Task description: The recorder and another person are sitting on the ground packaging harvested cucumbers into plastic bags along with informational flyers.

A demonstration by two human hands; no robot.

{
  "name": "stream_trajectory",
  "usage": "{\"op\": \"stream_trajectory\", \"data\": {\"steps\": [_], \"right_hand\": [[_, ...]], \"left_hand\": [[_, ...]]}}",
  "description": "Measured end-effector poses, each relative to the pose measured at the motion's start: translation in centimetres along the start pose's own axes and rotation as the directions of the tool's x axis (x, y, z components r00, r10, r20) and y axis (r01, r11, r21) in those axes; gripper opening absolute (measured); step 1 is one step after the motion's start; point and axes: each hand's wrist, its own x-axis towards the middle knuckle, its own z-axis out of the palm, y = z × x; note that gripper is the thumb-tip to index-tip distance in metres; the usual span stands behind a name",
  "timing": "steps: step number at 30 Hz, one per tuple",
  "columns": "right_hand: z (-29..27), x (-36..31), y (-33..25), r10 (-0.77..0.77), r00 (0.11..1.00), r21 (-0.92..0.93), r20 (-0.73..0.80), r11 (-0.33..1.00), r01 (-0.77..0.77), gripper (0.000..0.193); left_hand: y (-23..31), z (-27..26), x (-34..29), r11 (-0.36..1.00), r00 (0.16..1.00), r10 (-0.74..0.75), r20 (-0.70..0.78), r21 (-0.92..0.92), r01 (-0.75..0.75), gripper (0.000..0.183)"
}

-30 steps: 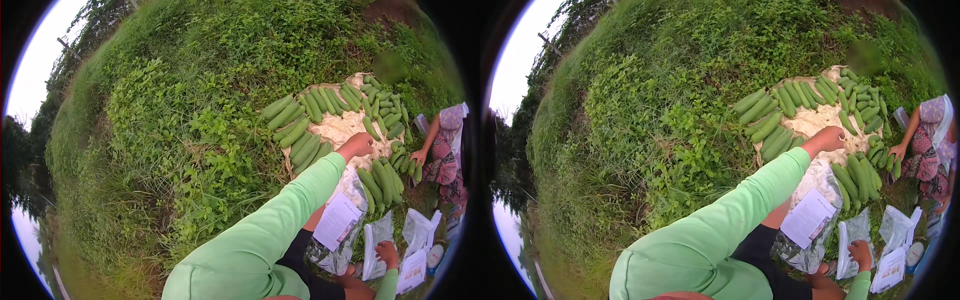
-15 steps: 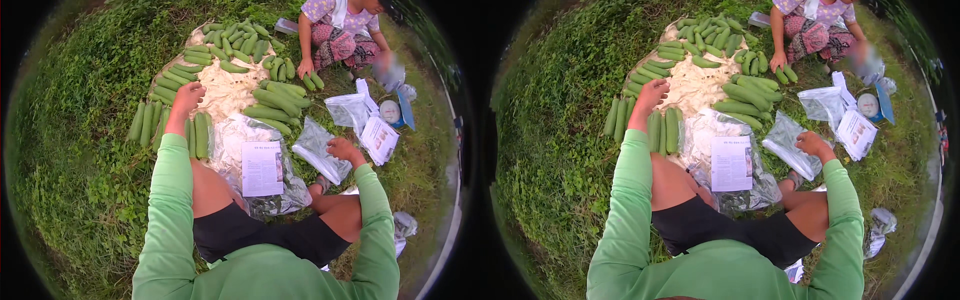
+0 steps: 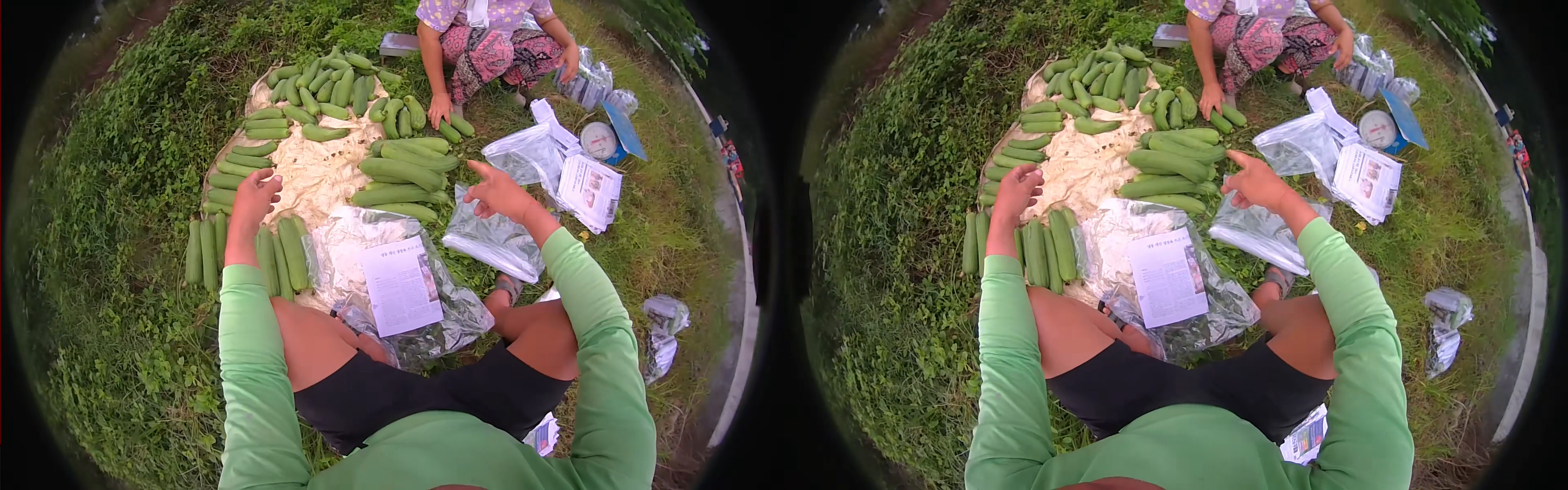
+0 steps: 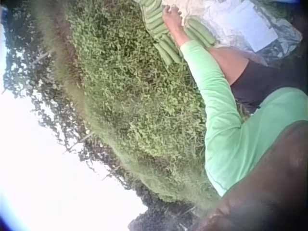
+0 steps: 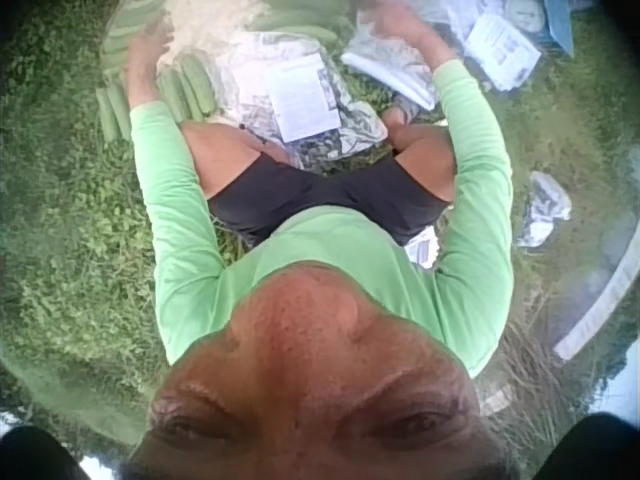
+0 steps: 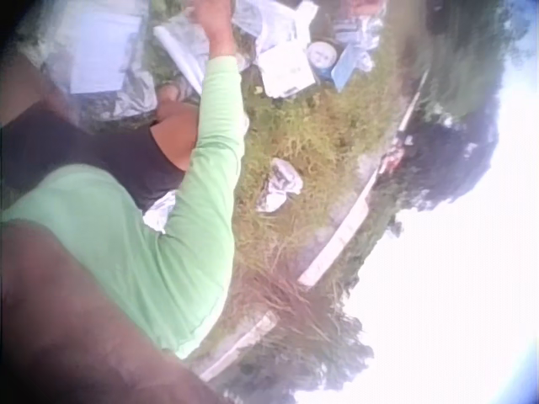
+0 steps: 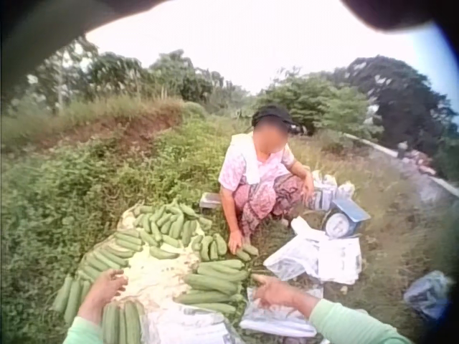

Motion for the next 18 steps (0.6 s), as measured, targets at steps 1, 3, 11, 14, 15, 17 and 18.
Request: {"op": "stream_trajectory", "data": {"steps": [1,3,11,14,15,17,18], "right_hand": [[1.1,0.6,-2.5,0.0,0.999,0.041,0.039,0.999,-0.001,0.085],[2.7,3.9,-6.1,-0.049,0.997,0.045,0.061,0.998,0.046,0.085],[13.6,10.6,-18.0,-0.179,0.975,-0.236,0.129,0.95,0.205,0.088],[14.3,11.5,-17.6,-0.179,0.981,-0.327,0.081,0.925,0.196,0.085],[14.6,11.7,-17.1,-0.191,0.98,-0.338,0.055,0.92,0.198,0.087],[14.2,12.2,-16.0,-0.197,0.98,-0.347,0.03,0.918,0.195,0.088],[14.9,11.4,-16.4,-0.198,0.979,-0.329,0.055,0.922,0.205,0.085]], "left_hand": [[-0.2,-0.1,0.0,1.0,1.0,0.002,-0.019,0.006,-0.002,0.056],[0.1,1.1,0.4,1.0,0.999,-0.027,-0.032,0.007,0.028,0.063],[2.2,1.6,-0.3,0.994,0.992,-0.096,-0.078,0.042,0.1,0.061],[3.1,0.8,-0.9,0.996,0.988,-0.09,-0.125,0.004,0.091,0.06],[3.3,0.4,-1.2,0.996,0.987,-0.091,-0.129,-0.004,0.091,0.059],[2.8,-0.3,-1.0,0.996,0.987,-0.09,-0.13,-0.021,0.088,0.059],[1.5,-2.0,-1.4,0.994,0.983,-0.104,-0.151,-0.034,0.1,0.059]]}}
